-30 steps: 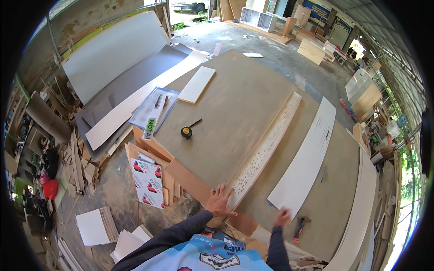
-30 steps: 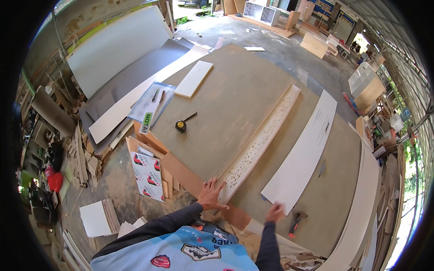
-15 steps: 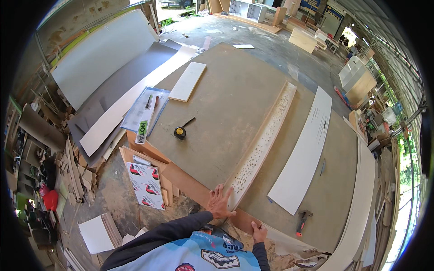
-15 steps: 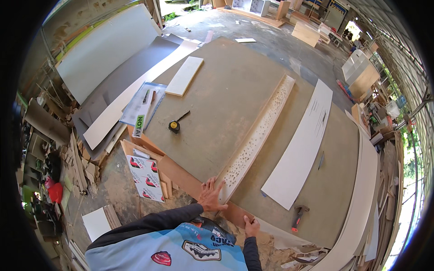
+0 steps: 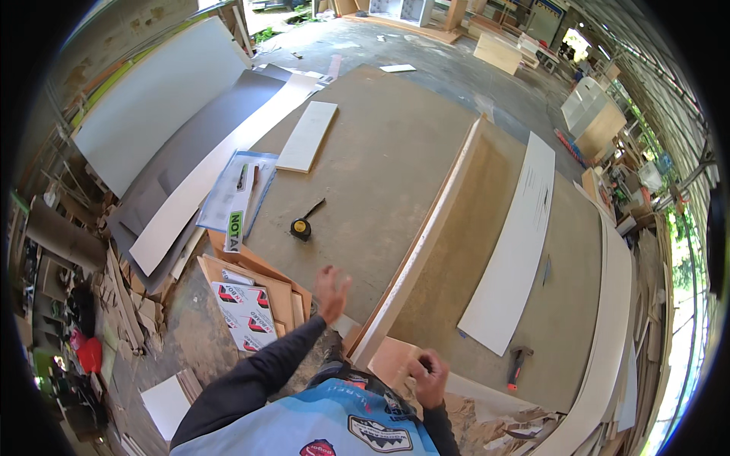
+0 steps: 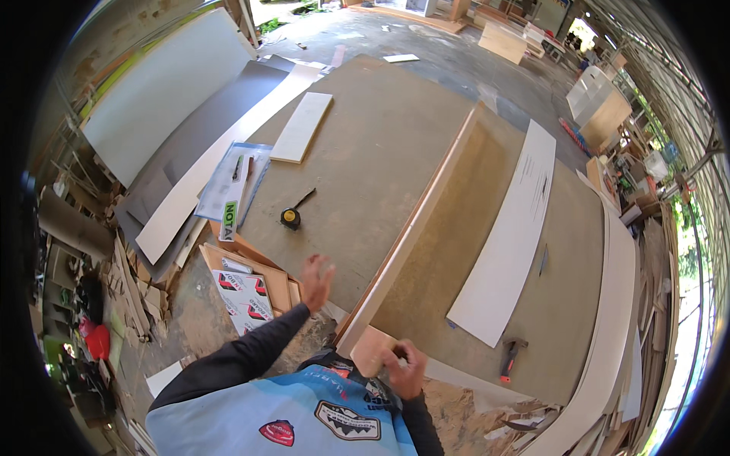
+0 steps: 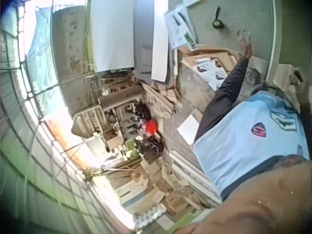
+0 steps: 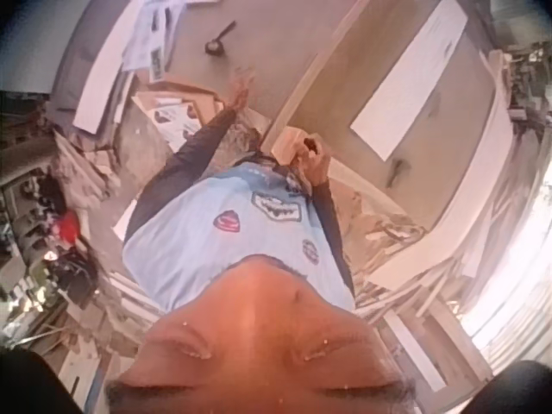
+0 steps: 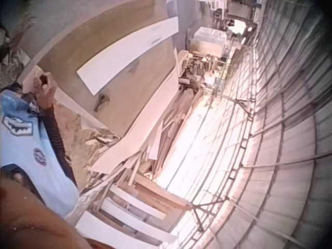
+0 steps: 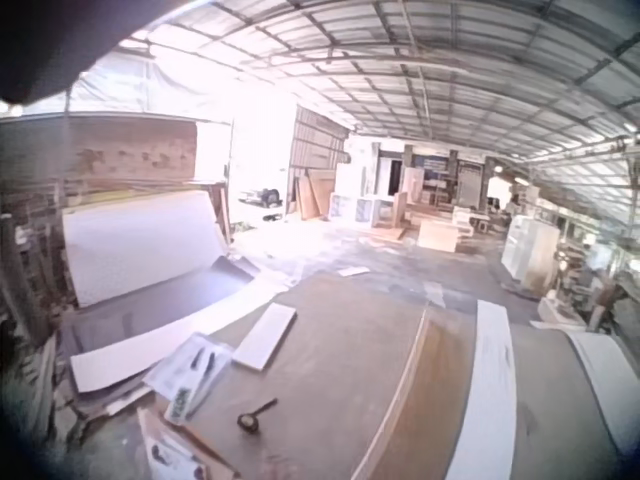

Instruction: The person measures boards using a tape measure and a square, hammers several nails into a wooden strip, and positions large laminate sheets and panels on a worktable.

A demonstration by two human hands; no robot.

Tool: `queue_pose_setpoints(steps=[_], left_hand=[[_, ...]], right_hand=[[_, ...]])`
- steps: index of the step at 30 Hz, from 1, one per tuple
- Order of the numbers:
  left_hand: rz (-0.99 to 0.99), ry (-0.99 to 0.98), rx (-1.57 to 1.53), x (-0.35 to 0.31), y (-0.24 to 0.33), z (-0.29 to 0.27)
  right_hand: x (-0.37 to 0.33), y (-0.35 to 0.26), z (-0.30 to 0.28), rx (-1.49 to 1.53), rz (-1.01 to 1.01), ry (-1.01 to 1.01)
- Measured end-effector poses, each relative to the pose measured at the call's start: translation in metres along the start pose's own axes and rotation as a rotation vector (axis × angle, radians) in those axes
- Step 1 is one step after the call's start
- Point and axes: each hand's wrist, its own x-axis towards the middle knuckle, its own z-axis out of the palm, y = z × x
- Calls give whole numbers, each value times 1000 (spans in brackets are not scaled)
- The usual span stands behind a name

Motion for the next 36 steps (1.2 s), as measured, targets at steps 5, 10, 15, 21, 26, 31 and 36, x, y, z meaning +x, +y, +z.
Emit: queue_pose_setpoints(steps=[5, 10, 15, 21, 26, 31, 36], left_hand=[[50, -469, -101, 42, 68, 9], [97, -537, -12, -13, 88, 62], [-2, -657, -83, -6, 89, 64], [-32, -585, -207, -3, 91, 56], [-114, -653, -242, 3, 66, 67], [-81, -611, -233, 6, 49, 72], [-158, -641, -267, 0, 61, 71]], right_hand=[[31, -24, 31, 6, -7, -121], [31, 12, 20, 185, -18, -136], [-1, 179, -139, -841, 125, 827], [-54, 227, -231, -1307, 804, 850], [-50, 238, -255, -1353, 800, 627], [-10, 223, -228, -1043, 904, 1021], [-18, 170, -124, 22, 636, 1135]])
